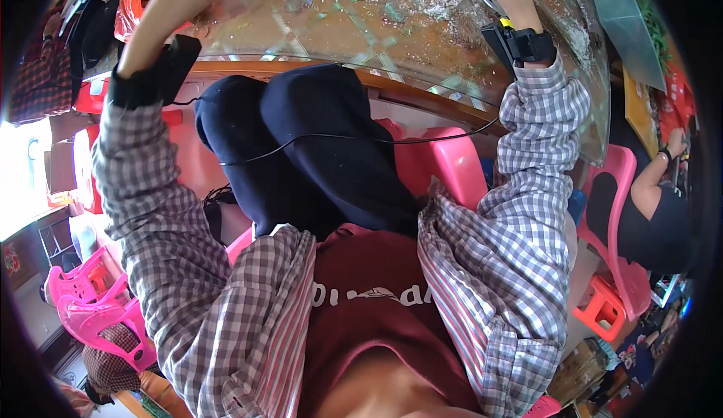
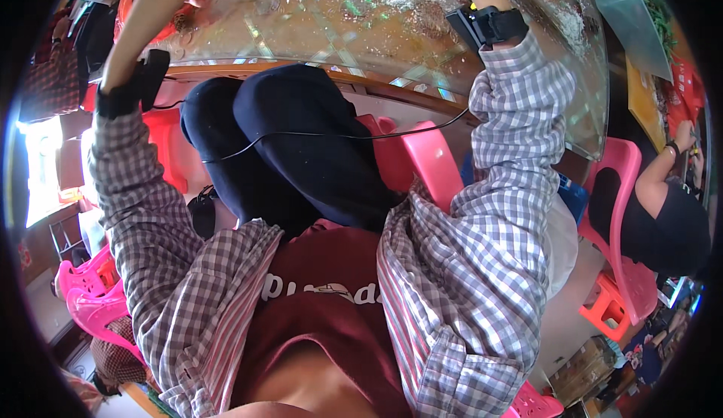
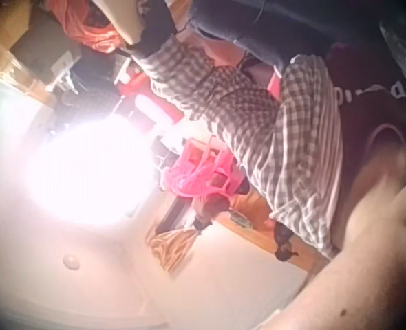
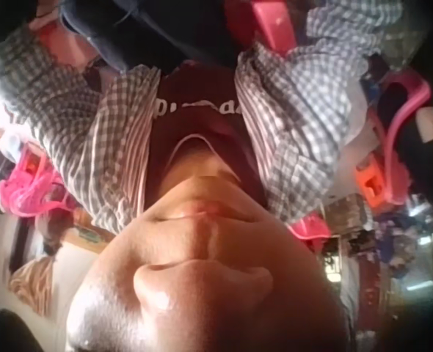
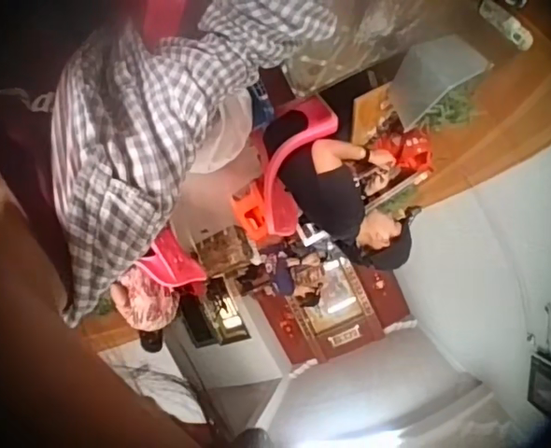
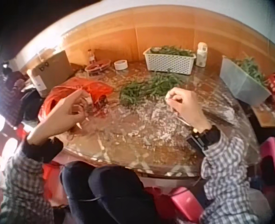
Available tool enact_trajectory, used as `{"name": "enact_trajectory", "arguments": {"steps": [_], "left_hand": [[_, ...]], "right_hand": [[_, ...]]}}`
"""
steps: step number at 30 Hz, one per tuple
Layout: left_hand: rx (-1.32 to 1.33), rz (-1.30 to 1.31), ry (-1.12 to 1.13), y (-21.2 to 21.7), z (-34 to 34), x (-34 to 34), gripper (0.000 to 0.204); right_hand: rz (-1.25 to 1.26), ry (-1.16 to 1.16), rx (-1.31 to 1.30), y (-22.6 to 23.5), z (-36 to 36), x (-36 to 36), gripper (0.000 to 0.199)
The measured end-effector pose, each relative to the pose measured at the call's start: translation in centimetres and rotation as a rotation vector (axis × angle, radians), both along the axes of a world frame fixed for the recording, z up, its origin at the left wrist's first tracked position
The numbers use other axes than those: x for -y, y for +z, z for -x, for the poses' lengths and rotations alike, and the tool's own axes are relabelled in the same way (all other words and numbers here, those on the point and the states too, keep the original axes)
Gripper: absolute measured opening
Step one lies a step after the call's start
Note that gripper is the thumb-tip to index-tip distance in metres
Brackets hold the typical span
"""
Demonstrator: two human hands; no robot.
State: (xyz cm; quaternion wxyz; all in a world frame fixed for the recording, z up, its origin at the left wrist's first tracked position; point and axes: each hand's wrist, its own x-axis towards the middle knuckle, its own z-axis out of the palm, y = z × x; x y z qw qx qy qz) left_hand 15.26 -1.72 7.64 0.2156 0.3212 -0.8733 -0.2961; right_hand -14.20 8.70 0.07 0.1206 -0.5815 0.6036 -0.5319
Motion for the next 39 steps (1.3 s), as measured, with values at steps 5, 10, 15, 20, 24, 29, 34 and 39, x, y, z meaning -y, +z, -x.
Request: {"name": "enact_trajectory", "arguments": {"steps": [5,10,15,20,24,29,34,39], "left_hand": [[-0.287,-0.401,-0.23,0.9,2.2,-2.0,0.026],[-0.586,-0.878,-1.284,-4.2,5.0,0.5,0.017],[-0.656,-1.205,-0.447,-1.4,7.5,-2.1,0.018],[-0.574,-0.518,-0.17,-3.8,10.0,0.1,0.029],[-0.652,-0.587,-0.167,-6.7,11.1,1.7,0.028],[-0.831,-0.749,-0.301,-6.1,11.2,0.4,0.029],[-0.845,-0.783,-0.285,-6.5,10.8,0.7,0.032],[-0.767,-0.676,-0.276,-7.3,10.4,1.6,0.032]], "right_hand": [[-0.09,0.174,0.122,0.5,-0.3,-0.4,0.011],[-0.089,0.227,0.257,2.4,-1.7,-0.2,0.012],[-0.018,0.278,0.421,3.7,-3.1,0.7,0.011],[0.133,0.243,0.236,0.8,-0.7,1.4,0.006],[0.021,0.188,0.122,0.4,-0.8,0.8,0.006],[0.067,0.144,0.008,0.0,-1.3,1.4,0.006],[0.121,0.162,0.063,-0.1,-1.8,0.9,0.006],[0.129,0.166,0.075,0.1,-2.0,0.3,0.006]]}}
